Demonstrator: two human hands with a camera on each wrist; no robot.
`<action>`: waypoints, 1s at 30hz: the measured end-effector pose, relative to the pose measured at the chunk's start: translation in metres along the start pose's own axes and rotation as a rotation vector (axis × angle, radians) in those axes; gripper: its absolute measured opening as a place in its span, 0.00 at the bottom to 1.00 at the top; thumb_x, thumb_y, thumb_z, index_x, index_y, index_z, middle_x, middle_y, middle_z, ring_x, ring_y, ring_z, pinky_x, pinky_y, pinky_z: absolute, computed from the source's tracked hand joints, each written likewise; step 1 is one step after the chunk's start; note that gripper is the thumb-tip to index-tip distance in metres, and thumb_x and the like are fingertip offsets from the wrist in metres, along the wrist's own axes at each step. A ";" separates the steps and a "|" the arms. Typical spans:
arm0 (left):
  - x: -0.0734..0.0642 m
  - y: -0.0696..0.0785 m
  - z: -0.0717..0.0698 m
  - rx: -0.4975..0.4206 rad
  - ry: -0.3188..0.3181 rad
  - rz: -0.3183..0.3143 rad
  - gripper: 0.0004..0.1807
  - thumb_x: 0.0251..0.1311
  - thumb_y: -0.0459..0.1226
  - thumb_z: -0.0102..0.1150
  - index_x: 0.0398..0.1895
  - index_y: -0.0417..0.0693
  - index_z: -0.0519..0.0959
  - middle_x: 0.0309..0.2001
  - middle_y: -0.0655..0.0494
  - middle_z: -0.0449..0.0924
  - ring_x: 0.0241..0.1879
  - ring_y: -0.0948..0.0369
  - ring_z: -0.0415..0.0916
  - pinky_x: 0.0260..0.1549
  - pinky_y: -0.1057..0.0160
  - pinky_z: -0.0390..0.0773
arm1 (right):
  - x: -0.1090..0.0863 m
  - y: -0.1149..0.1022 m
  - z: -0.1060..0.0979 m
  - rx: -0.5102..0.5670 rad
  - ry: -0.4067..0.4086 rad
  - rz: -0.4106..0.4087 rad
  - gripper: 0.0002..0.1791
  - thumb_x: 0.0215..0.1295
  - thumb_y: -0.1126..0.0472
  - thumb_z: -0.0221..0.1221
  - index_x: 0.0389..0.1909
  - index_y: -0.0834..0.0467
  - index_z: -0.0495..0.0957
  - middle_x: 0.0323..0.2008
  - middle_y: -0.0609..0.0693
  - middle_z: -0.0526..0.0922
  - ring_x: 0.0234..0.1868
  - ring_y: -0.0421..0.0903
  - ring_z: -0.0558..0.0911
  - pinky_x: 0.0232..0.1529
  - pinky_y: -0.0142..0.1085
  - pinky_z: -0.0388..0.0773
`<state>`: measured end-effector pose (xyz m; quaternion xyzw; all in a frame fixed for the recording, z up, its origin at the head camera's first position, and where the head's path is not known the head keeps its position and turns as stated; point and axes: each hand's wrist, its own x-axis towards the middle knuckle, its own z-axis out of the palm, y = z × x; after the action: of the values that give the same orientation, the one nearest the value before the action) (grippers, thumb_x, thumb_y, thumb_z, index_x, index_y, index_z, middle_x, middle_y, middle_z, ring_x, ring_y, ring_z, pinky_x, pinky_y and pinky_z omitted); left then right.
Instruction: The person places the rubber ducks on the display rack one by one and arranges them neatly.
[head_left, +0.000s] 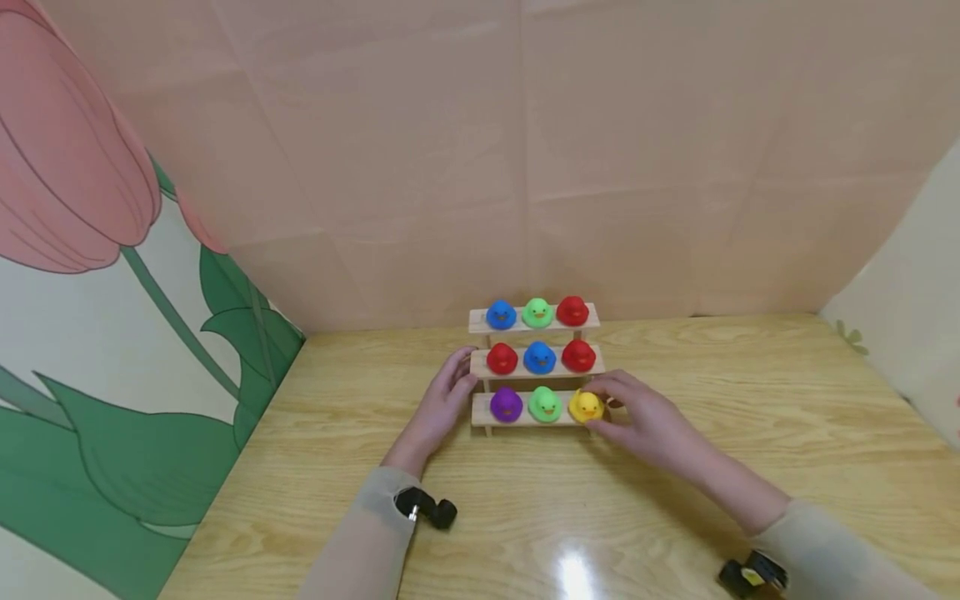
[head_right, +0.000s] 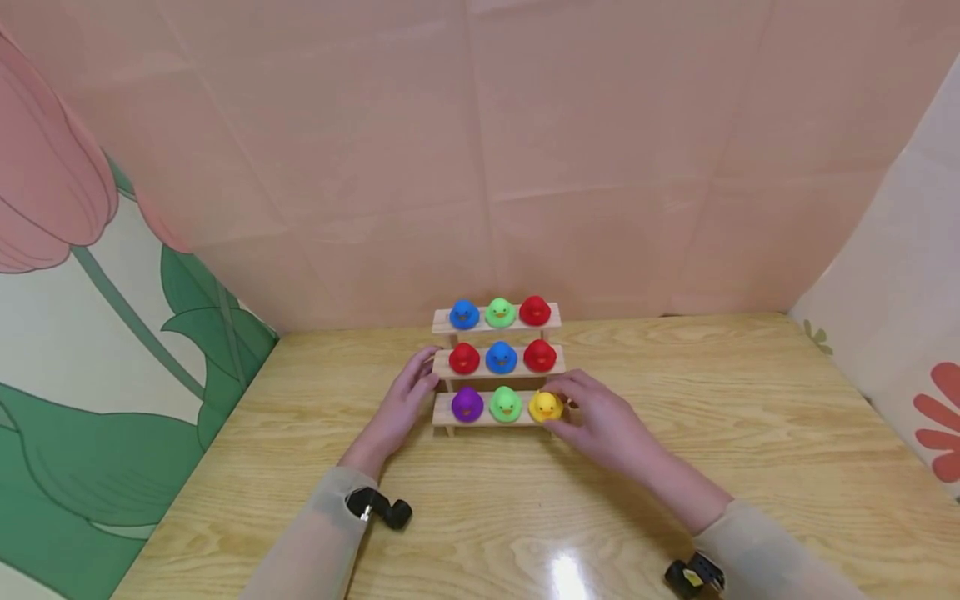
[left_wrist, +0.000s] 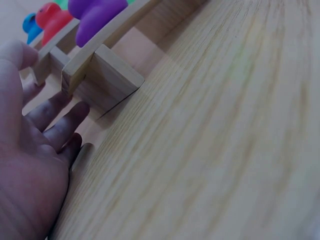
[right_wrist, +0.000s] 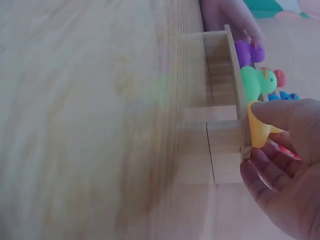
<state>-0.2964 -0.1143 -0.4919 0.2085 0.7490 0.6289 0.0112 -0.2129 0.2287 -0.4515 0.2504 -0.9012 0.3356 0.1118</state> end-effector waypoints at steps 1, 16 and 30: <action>0.000 0.000 0.000 0.003 0.000 -0.002 0.30 0.88 0.40 0.49 0.86 0.46 0.62 0.81 0.44 0.69 0.80 0.48 0.66 0.80 0.47 0.64 | 0.000 0.000 0.000 0.003 0.003 0.002 0.22 0.64 0.67 0.79 0.59 0.56 0.86 0.58 0.51 0.85 0.54 0.50 0.86 0.54 0.48 0.90; -0.001 -0.001 -0.001 -0.005 -0.004 -0.014 0.30 0.89 0.41 0.49 0.87 0.47 0.61 0.80 0.43 0.70 0.80 0.48 0.66 0.80 0.47 0.64 | -0.002 0.003 0.008 -0.084 0.052 0.037 0.27 0.59 0.66 0.83 0.58 0.55 0.86 0.58 0.50 0.85 0.50 0.51 0.88 0.51 0.50 0.91; -0.001 0.000 0.000 -0.020 -0.004 -0.024 0.30 0.88 0.39 0.49 0.88 0.47 0.60 0.81 0.43 0.69 0.81 0.47 0.65 0.81 0.46 0.63 | -0.001 0.002 0.008 -0.086 0.067 0.042 0.26 0.58 0.66 0.83 0.58 0.57 0.87 0.56 0.50 0.84 0.51 0.52 0.89 0.53 0.51 0.90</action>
<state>-0.2950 -0.1146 -0.4921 0.2008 0.7450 0.6357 0.0225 -0.2137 0.2251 -0.4592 0.2148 -0.9156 0.3071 0.1454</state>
